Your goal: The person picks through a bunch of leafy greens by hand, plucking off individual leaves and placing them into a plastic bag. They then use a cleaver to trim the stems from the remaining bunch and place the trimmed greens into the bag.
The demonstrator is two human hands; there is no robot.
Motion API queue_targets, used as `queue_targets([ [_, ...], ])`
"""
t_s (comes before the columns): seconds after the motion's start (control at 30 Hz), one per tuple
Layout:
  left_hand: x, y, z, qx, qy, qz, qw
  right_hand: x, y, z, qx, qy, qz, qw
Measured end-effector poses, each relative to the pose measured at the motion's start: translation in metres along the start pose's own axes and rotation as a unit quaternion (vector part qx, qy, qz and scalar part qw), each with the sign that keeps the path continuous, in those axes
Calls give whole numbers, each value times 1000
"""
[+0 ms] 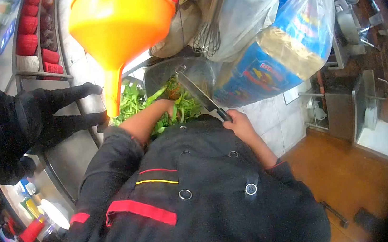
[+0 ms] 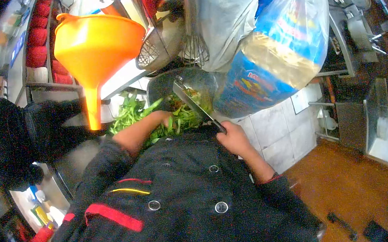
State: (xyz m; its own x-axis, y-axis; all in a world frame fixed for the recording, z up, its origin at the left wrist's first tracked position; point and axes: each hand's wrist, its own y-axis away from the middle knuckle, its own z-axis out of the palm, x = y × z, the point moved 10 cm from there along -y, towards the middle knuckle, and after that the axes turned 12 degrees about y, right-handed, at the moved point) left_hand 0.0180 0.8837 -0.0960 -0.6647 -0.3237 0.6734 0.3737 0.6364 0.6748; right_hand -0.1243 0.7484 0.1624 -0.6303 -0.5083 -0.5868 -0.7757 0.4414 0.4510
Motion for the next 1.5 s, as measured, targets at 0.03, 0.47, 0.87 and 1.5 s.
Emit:
queue_targets([
  [0.03,-5,-5,-2,-15,3,-9,1000,5,-1,3,-16,1,23,1000],
  [0.47,-4,17,-25,103,112,155,976,22,18,-25,82,-147,-14,986],
  [0.87,74,135,-112,350,191,182,899,-13,-14,-22,83,79,-54,992],
  [1.5,38,115,-49,410,292,-214,837,-31,-97,54,-160,249,-37,955],
])
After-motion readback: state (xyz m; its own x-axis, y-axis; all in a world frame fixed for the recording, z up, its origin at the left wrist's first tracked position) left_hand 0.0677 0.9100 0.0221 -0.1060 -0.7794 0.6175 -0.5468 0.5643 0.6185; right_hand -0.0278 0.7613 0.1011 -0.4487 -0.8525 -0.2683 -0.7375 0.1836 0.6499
